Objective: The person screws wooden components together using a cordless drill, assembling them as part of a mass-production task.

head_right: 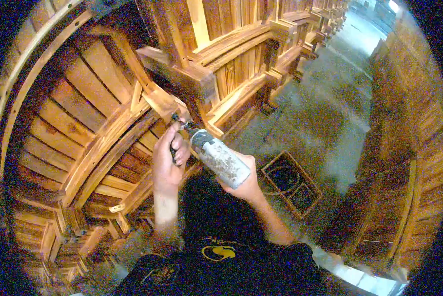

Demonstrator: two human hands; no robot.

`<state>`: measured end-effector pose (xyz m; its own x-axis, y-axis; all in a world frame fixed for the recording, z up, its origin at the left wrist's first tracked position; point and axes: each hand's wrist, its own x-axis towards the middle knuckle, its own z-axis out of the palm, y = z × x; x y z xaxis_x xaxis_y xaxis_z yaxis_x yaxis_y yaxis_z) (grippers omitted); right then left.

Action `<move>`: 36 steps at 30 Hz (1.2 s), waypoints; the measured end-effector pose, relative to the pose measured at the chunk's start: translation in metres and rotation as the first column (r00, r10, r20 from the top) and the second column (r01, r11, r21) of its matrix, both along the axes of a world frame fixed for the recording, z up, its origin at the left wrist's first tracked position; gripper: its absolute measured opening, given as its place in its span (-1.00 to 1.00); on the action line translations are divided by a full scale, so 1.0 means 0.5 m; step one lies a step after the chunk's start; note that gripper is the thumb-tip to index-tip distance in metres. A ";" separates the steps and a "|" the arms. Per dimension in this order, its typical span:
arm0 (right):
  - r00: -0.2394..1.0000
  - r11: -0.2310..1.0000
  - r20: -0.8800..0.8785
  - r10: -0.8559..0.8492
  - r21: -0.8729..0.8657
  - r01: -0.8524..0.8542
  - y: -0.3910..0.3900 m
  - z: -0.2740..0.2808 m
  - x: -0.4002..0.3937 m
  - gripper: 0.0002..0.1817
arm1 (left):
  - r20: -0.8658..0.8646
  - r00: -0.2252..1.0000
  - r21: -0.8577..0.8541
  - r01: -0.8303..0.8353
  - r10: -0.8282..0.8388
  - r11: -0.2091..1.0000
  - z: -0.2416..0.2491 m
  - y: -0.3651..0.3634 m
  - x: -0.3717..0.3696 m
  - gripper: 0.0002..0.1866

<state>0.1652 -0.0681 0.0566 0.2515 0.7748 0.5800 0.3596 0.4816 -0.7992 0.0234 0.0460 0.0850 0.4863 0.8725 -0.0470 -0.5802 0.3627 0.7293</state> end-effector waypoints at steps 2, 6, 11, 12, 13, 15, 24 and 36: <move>0.998 1.000 -0.057 -0.019 -0.008 0.018 -0.005 0.013 -0.009 -0.58 | -0.007 1.000 -0.020 0.002 -0.002 1.000 -0.020 -0.006 0.000 -0.74; 0.998 0.994 -0.059 -0.025 -0.104 0.018 -0.012 0.003 -0.001 -0.62 | 0.028 0.998 -0.152 0.052 -0.048 0.987 -0.059 -0.034 -0.010 -0.71; 0.987 0.997 0.154 -0.051 -0.049 0.060 -0.006 -0.011 0.013 -0.62 | 0.132 0.984 -0.320 0.156 -0.119 0.934 -0.123 -0.049 -0.020 -0.73; 0.962 0.997 0.264 -0.069 -0.010 0.074 -0.006 -0.010 0.014 -0.55 | 0.146 0.978 -0.331 0.190 -0.148 0.924 -0.127 -0.050 -0.022 -0.74; 0.961 0.997 0.267 -0.067 -0.012 0.073 -0.004 -0.005 0.011 -0.55 | 0.157 0.976 -0.348 0.195 -0.148 0.917 -0.124 -0.053 -0.023 -0.75; 0.979 0.994 0.179 -0.100 -0.022 0.105 -0.004 0.007 0.002 -0.75 | 0.155 0.976 -0.349 0.198 -0.152 0.916 -0.130 -0.055 -0.024 -0.75; 0.919 0.990 0.386 -0.085 -0.069 0.120 -0.003 0.003 0.017 -0.54 | 0.130 0.970 -0.285 0.236 -0.206 0.929 -0.144 -0.070 -0.035 -0.71; 0.936 0.976 0.333 -0.116 -0.135 0.169 -0.008 -0.026 0.015 -0.63 | -0.050 0.968 -0.216 0.230 -0.246 0.949 -0.167 -0.091 -0.042 -0.74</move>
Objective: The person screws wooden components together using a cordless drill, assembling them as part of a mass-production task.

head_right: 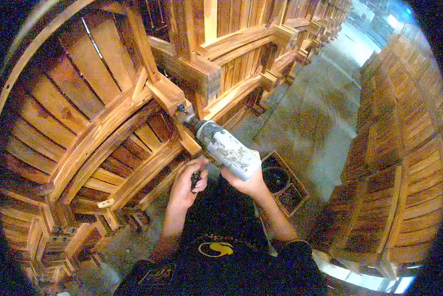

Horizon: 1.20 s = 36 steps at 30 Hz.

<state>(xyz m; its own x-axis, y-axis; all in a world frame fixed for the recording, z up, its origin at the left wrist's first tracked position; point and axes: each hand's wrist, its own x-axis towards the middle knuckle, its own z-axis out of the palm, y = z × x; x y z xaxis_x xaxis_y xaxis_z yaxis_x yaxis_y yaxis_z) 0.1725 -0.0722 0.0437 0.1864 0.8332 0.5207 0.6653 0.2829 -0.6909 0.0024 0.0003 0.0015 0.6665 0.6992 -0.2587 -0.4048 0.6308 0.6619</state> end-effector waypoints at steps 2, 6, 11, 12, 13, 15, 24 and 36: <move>0.999 1.000 -0.040 -0.004 -0.012 0.003 0.000 -0.007 -0.001 -0.64 | -0.023 1.000 0.002 0.011 -0.011 1.000 0.001 -0.002 0.000 -0.76; 0.996 0.999 -0.079 -0.027 -0.037 0.024 0.000 -0.009 -0.002 -0.65 | 0.005 0.999 0.002 0.033 -0.033 0.999 -0.012 0.003 0.004 -0.77; 0.999 0.999 -0.009 -0.046 -0.004 0.046 -0.002 -0.003 -0.004 -0.68 | 0.077 0.996 -0.044 0.057 -0.054 0.997 -0.034 0.007 0.003 -0.77; 0.999 0.999 -0.024 -0.046 -0.019 0.046 -0.001 -0.001 -0.005 -0.69 | 0.082 0.996 -0.069 0.041 -0.035 0.997 -0.034 0.007 0.003 -0.77; 0.999 0.999 -0.022 -0.045 -0.021 0.044 -0.003 0.006 -0.007 -0.69 | 0.086 0.996 -0.096 0.024 -0.016 0.995 -0.035 0.006 0.002 -0.76; 1.000 0.997 0.011 0.008 -0.077 -0.007 -0.007 0.028 -0.010 -0.70 | 0.064 0.998 -0.087 0.012 -0.007 0.996 -0.030 0.003 0.001 -0.76; 1.000 0.999 -0.022 -0.020 -0.026 0.019 -0.009 0.035 -0.015 -0.70 | 0.179 0.982 -0.189 0.087 -0.053 0.978 -0.043 0.015 -0.007 -0.66; 1.000 1.000 -0.030 0.001 -0.012 -0.001 -0.003 0.021 -0.009 -0.71 | 0.215 0.974 -0.163 0.115 -0.079 0.980 -0.071 0.020 -0.020 -0.67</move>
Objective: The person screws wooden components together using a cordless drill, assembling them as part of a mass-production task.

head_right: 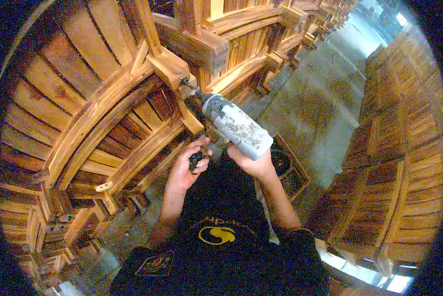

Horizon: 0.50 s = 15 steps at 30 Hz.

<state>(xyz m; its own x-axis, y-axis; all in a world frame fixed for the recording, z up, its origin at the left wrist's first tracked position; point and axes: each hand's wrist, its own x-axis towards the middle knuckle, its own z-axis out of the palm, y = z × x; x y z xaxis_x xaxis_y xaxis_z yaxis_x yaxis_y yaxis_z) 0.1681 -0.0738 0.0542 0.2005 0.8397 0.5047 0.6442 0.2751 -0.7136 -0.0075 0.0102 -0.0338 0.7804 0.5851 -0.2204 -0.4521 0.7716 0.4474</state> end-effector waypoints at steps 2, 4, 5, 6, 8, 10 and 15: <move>1.000 1.000 0.009 0.003 0.006 -0.003 0.002 -0.002 0.001 -0.72 | -0.046 0.998 0.043 -0.031 0.033 0.999 0.006 -0.003 0.001 -0.73; 1.000 1.000 -0.010 -0.015 0.018 0.015 0.005 -0.009 0.003 -0.72 | -0.085 0.996 0.088 -0.030 0.037 0.996 -0.003 -0.004 0.002 -0.72; 0.999 0.999 -0.025 -0.030 0.029 0.030 0.006 -0.010 0.004 -0.72 | -0.121 0.992 0.133 -0.028 0.044 0.991 -0.007 -0.004 0.003 -0.71; 0.999 0.999 -0.028 -0.032 0.028 0.032 0.005 -0.012 0.004 -0.72 | -0.124 0.991 0.132 -0.026 0.042 0.991 -0.006 -0.005 0.002 -0.71; 0.997 0.999 -0.076 -0.017 -0.029 0.015 0.003 -0.013 0.005 -0.72 | -0.150 0.988 0.151 -0.023 0.046 0.988 -0.003 -0.004 0.000 -0.73; 0.997 1.000 -0.071 -0.013 -0.019 0.012 -0.001 -0.005 -0.001 -0.72 | -0.110 0.993 0.084 -0.026 0.035 0.996 -0.010 -0.002 -0.001 -0.73; 0.995 0.993 -0.091 -0.045 -0.114 0.035 -0.005 -0.027 0.007 -0.64 | -0.001 1.000 -0.018 0.003 -0.003 1.000 -0.025 0.006 -0.005 -0.73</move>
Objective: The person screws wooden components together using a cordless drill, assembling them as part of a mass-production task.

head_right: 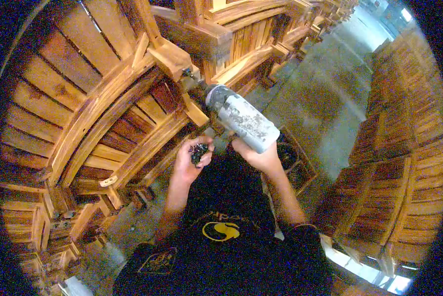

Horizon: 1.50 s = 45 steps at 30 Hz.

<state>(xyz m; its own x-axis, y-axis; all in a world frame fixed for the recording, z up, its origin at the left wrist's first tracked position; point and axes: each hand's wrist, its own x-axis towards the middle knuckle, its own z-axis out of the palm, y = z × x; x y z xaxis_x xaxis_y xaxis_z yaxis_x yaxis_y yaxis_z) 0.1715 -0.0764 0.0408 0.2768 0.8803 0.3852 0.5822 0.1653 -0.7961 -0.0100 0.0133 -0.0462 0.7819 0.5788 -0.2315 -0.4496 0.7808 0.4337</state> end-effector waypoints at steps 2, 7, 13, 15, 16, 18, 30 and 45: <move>1.000 1.000 -0.018 -0.002 0.014 0.003 0.000 0.004 -0.004 -0.64 | -0.033 0.999 0.027 -0.025 0.026 0.999 0.005 -0.002 0.000 -0.73; 1.000 0.999 -0.019 0.012 0.039 -0.011 0.001 0.008 -0.004 -0.62 | -0.099 0.992 0.107 -0.068 0.078 0.992 0.009 -0.013 0.000 -0.75; 0.998 1.000 -0.062 0.012 0.017 -0.011 0.005 -0.009 0.003 -0.60 | -0.153 0.984 0.129 -0.069 0.088 0.989 -0.018 -0.014 -0.002 -0.75; 1.000 0.998 0.018 0.013 0.057 -0.014 0.010 -0.003 0.002 -0.60 | -0.213 0.972 0.150 -0.071 0.103 0.986 -0.010 -0.013 -0.002 -0.75; 0.992 0.997 0.123 -0.021 0.078 0.011 0.012 0.002 0.002 -0.62 | -0.221 0.971 0.132 -0.062 0.090 0.989 -0.009 -0.012 -0.004 -0.75; 1.000 0.998 0.019 0.005 0.059 -0.006 0.010 0.007 0.001 -0.63 | -0.229 0.970 0.143 -0.051 0.083 0.988 -0.002 -0.015 -0.006 -0.75; 0.998 0.986 0.021 0.065 0.150 -0.067 0.013 0.025 0.000 -0.70 | -0.311 0.937 0.218 -0.090 0.157 0.972 -0.012 -0.025 -0.017 -0.76; 0.998 0.990 -0.025 0.065 0.126 -0.062 0.010 0.025 -0.006 -0.66 | -0.286 0.952 0.113 -0.079 0.109 0.990 -0.021 -0.026 -0.013 -0.77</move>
<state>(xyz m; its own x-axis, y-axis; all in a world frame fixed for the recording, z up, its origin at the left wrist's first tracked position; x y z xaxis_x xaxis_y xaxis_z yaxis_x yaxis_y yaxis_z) 0.1684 -0.0714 0.0532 0.2343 0.8420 0.4860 0.5446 0.3005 -0.7830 -0.0164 0.0003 -0.0565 0.6302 0.6780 -0.3784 -0.3619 0.6877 0.6294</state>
